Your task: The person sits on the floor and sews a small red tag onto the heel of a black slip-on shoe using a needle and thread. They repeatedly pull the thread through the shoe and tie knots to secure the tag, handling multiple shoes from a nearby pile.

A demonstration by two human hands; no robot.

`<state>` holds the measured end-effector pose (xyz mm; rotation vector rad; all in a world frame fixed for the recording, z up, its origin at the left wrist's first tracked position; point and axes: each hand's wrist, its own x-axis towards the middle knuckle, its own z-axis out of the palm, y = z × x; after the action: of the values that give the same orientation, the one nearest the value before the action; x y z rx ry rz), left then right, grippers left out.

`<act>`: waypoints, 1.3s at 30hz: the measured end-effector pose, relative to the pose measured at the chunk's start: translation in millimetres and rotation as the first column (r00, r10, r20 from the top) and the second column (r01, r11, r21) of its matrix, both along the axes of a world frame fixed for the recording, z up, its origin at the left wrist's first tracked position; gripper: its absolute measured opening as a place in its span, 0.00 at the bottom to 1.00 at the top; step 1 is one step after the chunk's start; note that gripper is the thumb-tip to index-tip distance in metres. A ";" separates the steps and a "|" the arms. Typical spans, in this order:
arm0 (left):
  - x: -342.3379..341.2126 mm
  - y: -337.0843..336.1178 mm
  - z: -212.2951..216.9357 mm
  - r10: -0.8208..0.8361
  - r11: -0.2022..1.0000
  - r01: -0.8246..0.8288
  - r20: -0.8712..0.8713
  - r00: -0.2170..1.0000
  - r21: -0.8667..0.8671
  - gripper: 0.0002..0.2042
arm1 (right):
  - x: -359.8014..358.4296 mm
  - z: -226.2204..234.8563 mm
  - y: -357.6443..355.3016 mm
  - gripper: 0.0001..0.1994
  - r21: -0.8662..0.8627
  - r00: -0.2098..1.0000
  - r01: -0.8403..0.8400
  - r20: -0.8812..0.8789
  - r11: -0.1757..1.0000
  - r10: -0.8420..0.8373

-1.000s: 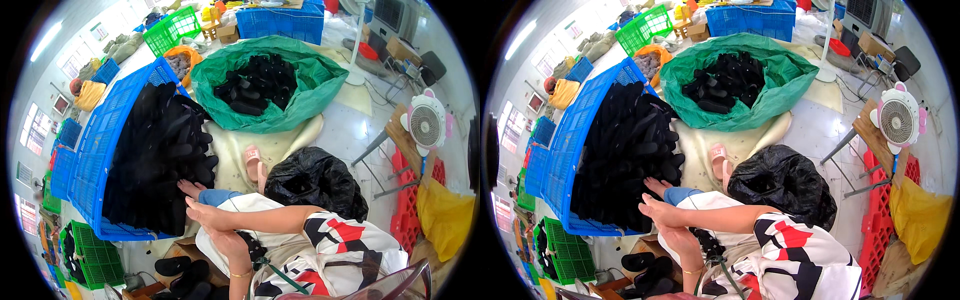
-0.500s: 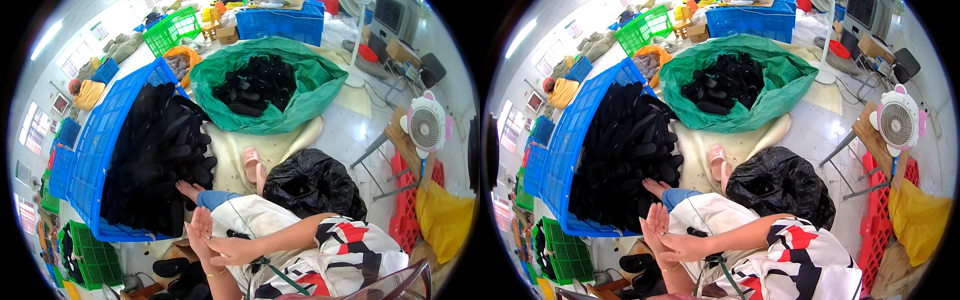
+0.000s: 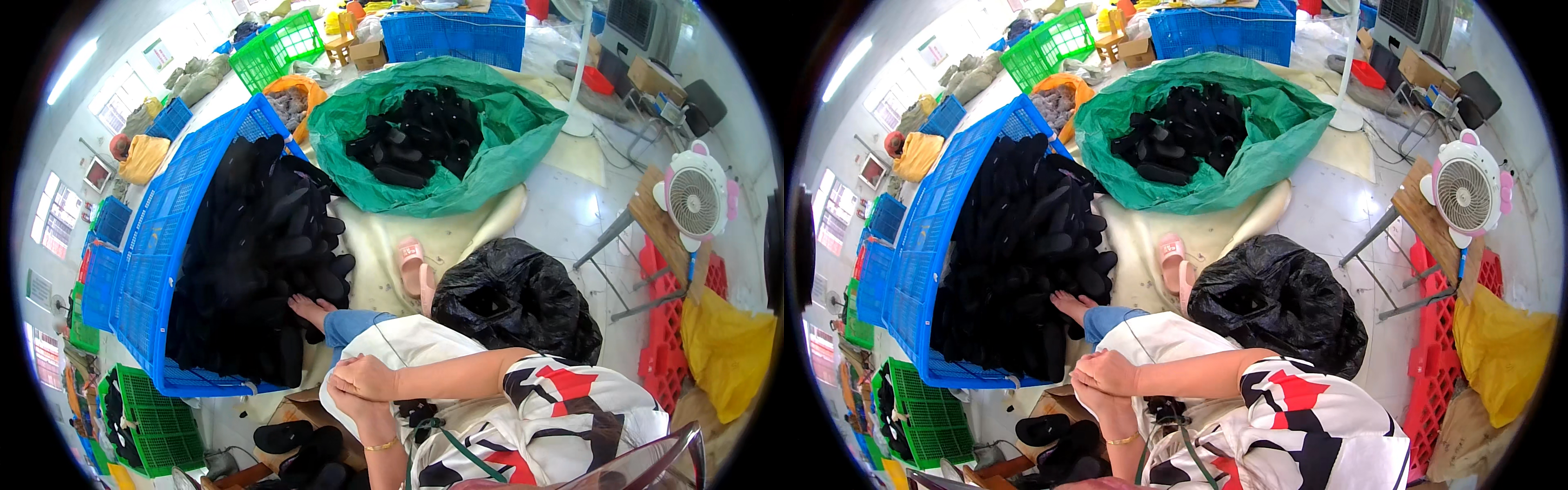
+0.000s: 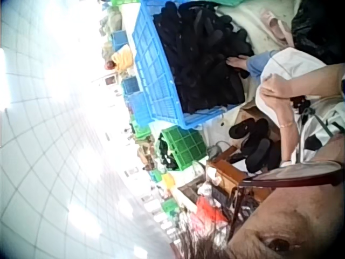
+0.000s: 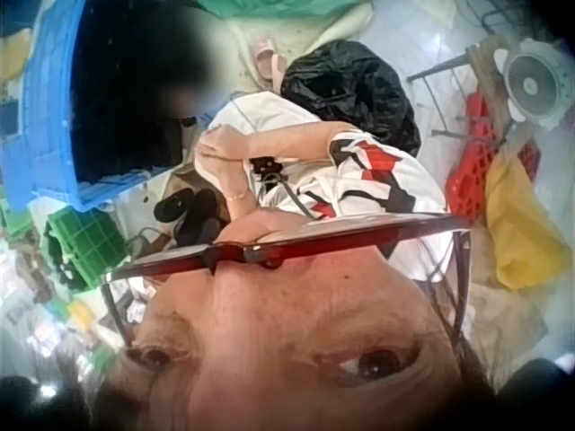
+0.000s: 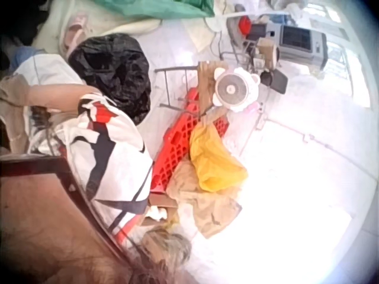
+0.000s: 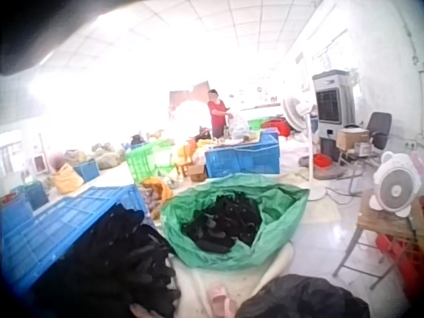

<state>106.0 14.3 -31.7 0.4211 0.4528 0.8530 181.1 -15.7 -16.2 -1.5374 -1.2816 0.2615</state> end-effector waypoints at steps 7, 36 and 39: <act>28.0 -30.2 50.2 0.101 0.985 -0.069 -0.204 0.974 0.157 0.25 | 29.5 14.3 2.7 0.25 -0.125 0.995 -0.085 -0.060 0.989 0.078; 24.2 -24.8 20.1 0.106 0.955 -0.021 -0.274 0.956 0.296 0.30 | 8.9 -15.9 -2.1 0.32 0.042 0.879 -0.345 -0.335 0.938 0.339; 2.9 -2.1 -16.3 0.115 0.976 -0.051 -0.301 0.947 0.211 0.30 | -15.6 -14.2 -29.3 0.35 0.106 0.932 -0.337 -0.102 0.936 0.347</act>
<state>108.9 12.2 -48.1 0.7339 0.6839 0.9217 165.5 -45.0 -30.3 -1.2000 -1.4424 0.5080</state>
